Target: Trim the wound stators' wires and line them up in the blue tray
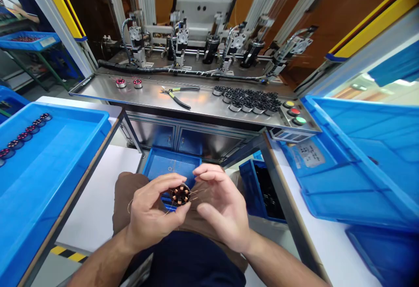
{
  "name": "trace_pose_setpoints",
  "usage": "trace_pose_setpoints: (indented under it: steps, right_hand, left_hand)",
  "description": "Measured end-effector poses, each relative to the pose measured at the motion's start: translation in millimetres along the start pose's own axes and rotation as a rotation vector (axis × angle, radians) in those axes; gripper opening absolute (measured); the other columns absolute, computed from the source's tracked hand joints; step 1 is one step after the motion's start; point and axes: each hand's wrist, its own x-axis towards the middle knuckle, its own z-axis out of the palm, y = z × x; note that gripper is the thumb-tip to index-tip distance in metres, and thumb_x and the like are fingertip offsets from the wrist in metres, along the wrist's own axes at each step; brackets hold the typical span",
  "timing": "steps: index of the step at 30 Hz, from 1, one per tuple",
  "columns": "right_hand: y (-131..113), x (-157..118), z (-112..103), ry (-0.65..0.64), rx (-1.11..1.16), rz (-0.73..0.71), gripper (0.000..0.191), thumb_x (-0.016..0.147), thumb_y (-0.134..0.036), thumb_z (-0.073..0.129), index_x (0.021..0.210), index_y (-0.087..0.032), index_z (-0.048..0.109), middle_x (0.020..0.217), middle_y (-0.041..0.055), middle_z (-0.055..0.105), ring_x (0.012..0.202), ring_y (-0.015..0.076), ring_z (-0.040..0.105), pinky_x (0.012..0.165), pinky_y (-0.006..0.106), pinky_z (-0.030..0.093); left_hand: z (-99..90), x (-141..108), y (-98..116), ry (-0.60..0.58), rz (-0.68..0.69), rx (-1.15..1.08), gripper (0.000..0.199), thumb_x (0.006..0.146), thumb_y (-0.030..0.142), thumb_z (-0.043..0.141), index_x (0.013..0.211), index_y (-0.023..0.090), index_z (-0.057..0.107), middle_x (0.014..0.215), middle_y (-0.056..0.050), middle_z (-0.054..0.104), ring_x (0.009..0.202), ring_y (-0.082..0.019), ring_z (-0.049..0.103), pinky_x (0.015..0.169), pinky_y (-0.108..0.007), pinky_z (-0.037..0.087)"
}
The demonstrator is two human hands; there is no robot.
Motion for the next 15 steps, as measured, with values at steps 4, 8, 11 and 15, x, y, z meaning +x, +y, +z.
trace_pose_setpoints:
  steps: [4,8,11,15]
  right_hand:
    - [-8.5,5.5,-2.9,-0.04,-0.221,-0.223,0.018,0.085,-0.019,0.073,0.101,-0.025,0.068,0.127,0.0106,0.057,0.119,0.0273,0.054,0.099,0.045,0.044]
    - [-9.2,7.2,3.5,0.117,-0.181,-0.095,0.013,0.091,-0.014,0.064,0.081,-0.022,0.066,0.105,0.0074,0.062,0.102,0.0209,0.059,0.09,0.038,0.049]
    - [-5.0,6.8,8.1,0.139,-0.077,0.049,0.017,0.092,-0.021,0.064,0.075,-0.021,0.064,0.101,0.0066,0.063,0.098,0.0195,0.059,0.087,0.035,0.049]
    - [0.3,4.7,8.3,0.113,0.173,0.075,0.014,0.089,-0.036,0.069,0.095,-0.023,0.066,0.106,0.0071,0.062,0.098,0.0202,0.06,0.085,0.035,0.051]
  left_hand:
    - [0.1,2.1,2.6,-0.029,0.066,0.08,0.049,0.067,0.004,0.079,0.112,0.022,0.071,0.104,-0.008,0.078,0.097,-0.024,0.075,0.086,-0.034,0.063]
    - [1.0,-0.4,2.2,-0.037,0.052,0.044,0.052,0.066,0.004,0.079,0.114,0.022,0.071,0.106,-0.008,0.078,0.099,-0.025,0.074,0.089,-0.036,0.063]
    - [0.7,-2.7,1.3,-0.025,-0.011,-0.065,0.052,0.066,0.003,0.079,0.114,0.023,0.071,0.106,-0.009,0.078,0.101,-0.025,0.074,0.089,-0.036,0.063]
    - [-0.2,1.1,2.3,0.006,-0.104,-0.182,0.05,0.067,0.002,0.08,0.111,0.022,0.072,0.107,-0.008,0.078,0.1,-0.023,0.074,0.086,-0.031,0.063]
